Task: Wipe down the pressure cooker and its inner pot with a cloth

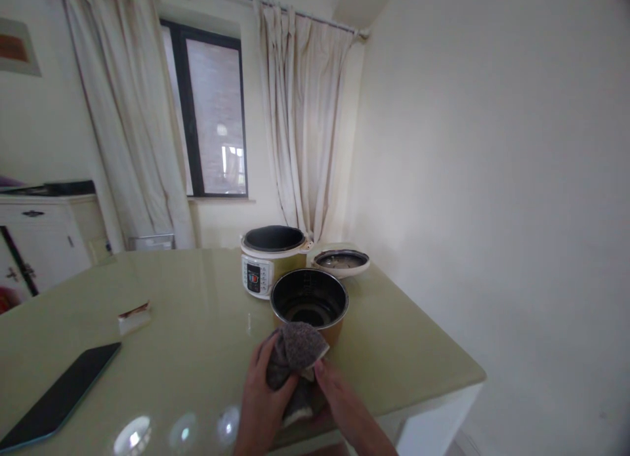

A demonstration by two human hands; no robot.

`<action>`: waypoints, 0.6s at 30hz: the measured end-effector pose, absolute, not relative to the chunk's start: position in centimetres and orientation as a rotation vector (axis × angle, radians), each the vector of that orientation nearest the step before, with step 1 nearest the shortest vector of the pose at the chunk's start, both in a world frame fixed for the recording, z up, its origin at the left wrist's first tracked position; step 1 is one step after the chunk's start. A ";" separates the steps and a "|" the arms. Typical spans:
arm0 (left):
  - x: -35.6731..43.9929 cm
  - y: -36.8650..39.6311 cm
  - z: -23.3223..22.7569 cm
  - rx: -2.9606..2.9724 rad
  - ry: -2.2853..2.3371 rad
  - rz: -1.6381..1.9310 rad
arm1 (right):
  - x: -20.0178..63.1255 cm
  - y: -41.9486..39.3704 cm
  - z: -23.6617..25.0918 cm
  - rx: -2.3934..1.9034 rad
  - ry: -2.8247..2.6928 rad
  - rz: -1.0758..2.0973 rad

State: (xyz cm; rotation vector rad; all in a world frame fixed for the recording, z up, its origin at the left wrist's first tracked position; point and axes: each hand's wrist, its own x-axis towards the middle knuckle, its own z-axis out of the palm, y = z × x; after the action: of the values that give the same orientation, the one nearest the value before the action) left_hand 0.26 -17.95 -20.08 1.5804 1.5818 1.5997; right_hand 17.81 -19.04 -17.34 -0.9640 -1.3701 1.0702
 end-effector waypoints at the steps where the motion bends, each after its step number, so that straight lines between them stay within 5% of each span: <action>1: -0.3 -17.4 -19.7 1.578 1.589 1.600 | 18.2 -19.0 -16.2 -1.005 -1.508 1.017; 9: -1.5 -14.5 -20.2 1.430 1.825 1.573 | 16.8 -13.9 -11.2 -1.186 -1.907 0.040; 18: 2.0 -17.7 -20.7 1.742 1.788 1.490 | 15.4 -11.3 -13.4 -1.298 -1.983 -0.250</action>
State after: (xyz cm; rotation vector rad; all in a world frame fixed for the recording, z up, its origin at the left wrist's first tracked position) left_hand 1.97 -17.71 -20.70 1.7417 1.7877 1.4905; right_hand 15.38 -11.35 -13.35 -1.2983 -1.9827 -0.2500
